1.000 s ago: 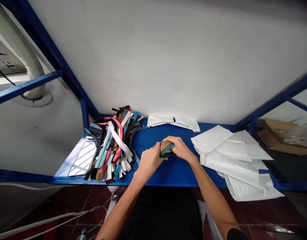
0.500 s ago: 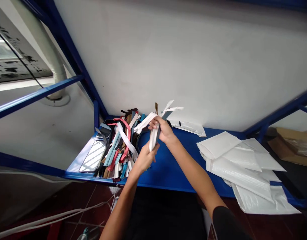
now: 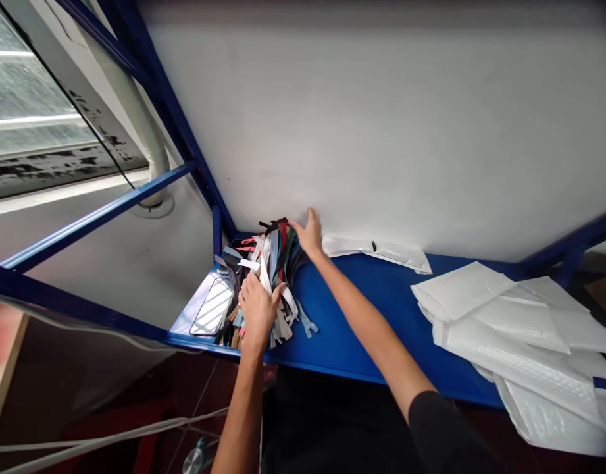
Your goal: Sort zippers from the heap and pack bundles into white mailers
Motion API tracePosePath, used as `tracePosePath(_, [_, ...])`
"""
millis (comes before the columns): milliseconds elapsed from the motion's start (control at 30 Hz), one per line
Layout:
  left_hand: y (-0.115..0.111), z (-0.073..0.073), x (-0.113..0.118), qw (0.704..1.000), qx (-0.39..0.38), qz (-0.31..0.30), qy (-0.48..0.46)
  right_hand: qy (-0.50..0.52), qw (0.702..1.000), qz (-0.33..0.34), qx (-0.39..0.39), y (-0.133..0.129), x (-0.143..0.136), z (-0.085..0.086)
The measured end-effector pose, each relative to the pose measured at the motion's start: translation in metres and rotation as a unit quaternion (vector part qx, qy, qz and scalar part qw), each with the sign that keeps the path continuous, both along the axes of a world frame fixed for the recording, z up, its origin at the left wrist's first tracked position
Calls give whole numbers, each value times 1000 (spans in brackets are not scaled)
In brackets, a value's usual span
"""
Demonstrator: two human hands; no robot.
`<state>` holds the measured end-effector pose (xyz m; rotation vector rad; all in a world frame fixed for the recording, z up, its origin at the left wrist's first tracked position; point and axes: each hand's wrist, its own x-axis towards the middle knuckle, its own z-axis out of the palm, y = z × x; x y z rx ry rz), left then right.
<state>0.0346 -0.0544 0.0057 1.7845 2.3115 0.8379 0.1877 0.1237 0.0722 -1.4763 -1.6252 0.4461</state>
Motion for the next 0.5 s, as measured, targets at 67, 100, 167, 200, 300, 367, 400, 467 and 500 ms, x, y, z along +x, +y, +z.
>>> tracePosePath(67, [-2,-3,-2,1000,0,-10,-19,-228,970,80,22,-8,58,-4])
tracePosePath(100, [-4,0,-4,1000,8,-13,-24,-264,959,100,14,-15,87,-6])
tracePosePath(167, [-8,10,-4,998,56,6,-31,-308,946,97,-15,-33,135,-12])
tracePosePath(200, [-10,17,-2,994,97,26,-39,-326,941,85,-29,-42,152,-15])
tracePosePath(300, [-16,35,19,965,242,21,-94,-369,926,63,-53,-72,177,-19])
tracePosePath(367, [-17,41,43,945,284,-81,-144,-388,918,64,-51,-93,183,-14])
tracePosePath(400, [-17,41,57,937,273,-146,-162,-383,919,80,-47,-106,186,-8])
tracePosePath(467, [-15,37,85,924,220,-248,-189,-324,934,145,-46,-135,196,8])
tracePosePath(500, [-14,34,97,918,192,-278,-207,-262,944,191,-56,-152,204,16])
